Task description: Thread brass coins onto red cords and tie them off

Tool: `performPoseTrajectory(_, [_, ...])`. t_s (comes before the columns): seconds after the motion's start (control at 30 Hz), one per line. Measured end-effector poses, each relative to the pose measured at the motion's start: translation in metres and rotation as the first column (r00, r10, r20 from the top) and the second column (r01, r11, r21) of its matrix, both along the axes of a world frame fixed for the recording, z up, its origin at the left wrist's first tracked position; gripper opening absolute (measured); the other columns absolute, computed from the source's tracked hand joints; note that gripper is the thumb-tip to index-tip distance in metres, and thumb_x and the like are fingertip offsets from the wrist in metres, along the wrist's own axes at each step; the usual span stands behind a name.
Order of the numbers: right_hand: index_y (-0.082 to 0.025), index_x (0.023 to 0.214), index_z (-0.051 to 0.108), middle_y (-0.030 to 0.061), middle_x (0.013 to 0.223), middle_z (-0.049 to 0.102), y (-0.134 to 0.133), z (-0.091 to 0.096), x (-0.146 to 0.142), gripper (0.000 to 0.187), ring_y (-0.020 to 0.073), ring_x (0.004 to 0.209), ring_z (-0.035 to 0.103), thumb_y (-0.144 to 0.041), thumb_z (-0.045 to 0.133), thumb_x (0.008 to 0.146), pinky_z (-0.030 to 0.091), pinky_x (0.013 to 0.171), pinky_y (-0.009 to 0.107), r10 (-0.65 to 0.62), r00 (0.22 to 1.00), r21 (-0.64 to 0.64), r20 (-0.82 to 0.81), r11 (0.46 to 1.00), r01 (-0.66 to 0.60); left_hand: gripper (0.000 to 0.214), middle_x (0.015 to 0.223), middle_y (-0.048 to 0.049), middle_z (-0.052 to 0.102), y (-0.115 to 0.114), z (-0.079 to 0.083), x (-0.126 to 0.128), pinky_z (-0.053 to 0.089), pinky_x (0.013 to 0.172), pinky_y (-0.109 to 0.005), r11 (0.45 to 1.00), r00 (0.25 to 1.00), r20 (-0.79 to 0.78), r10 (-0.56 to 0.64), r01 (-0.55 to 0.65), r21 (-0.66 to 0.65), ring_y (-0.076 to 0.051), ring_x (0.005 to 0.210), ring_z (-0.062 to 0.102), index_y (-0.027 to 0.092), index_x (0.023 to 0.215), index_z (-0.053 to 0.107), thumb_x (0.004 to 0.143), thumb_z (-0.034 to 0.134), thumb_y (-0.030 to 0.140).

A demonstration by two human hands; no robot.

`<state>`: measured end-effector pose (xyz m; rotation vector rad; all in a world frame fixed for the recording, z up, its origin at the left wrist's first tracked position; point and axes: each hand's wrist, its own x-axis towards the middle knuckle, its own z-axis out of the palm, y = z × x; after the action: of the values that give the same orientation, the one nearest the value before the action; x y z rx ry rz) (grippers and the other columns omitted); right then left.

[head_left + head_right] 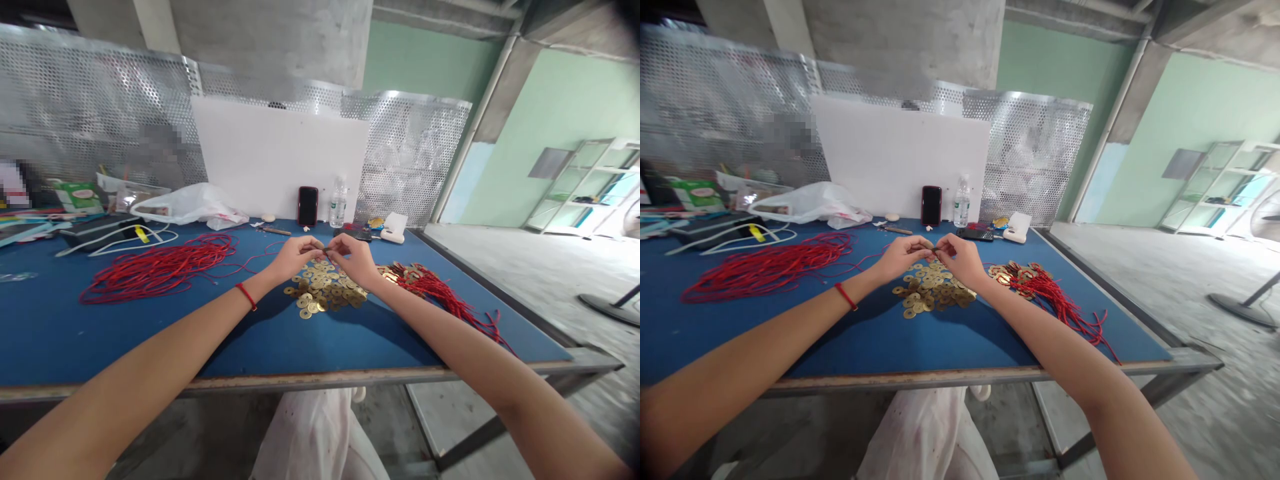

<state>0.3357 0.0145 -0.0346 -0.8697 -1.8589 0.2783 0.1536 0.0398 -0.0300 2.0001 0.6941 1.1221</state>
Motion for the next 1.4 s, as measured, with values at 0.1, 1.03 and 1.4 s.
performPoseTrajectory(0.1, [-0.018,0.082,0.058,0.0008,0.072,0.063,0.002,0.000,0.000,0.009,0.0125,0.066,0.059,-0.024,0.060,0.075,0.048,0.063,0.026,0.039,0.997,-0.059,-0.067,0.997,-0.043,0.025,0.080,-0.0049,0.067,0.001,-0.001,0.000,0.049,0.077,-0.032,1.000,1.000,-0.006,-0.002,0.002,0.012,-0.018,0.078,0.063,0.014,0.085,0.062,0.075,0.064,0.036])
performPoseTrajectory(1.03, [-0.018,0.083,0.058,0.0008,0.072,0.062,-0.002,-0.004,-0.002,0.010,0.0135,0.067,0.060,-0.025,0.059,0.077,0.047,0.065,0.027,0.103,0.988,-0.127,-0.119,0.985,-0.118,0.021,0.073,-0.0023,0.063,-0.004,0.000,0.002,0.043,0.064,-0.026,0.985,0.996,0.092,0.007,0.009,-0.173,-0.012,0.066,0.055,0.015,0.077,0.065,0.066,0.071,0.033])
performPoseTrajectory(1.4, [-0.018,0.088,0.057,-0.0005,0.070,0.063,-0.001,-0.005,-0.003,0.019,0.0122,0.061,0.057,-0.027,0.064,0.073,0.043,0.058,0.024,0.095,0.993,-0.162,-0.067,0.981,-0.105,0.020,0.072,-0.0018,0.062,-0.006,0.001,0.005,0.044,0.066,-0.027,0.974,0.990,0.136,0.045,-0.013,-0.224,-0.013,0.067,0.056,0.014,0.074,0.064,0.064,0.071,0.029])
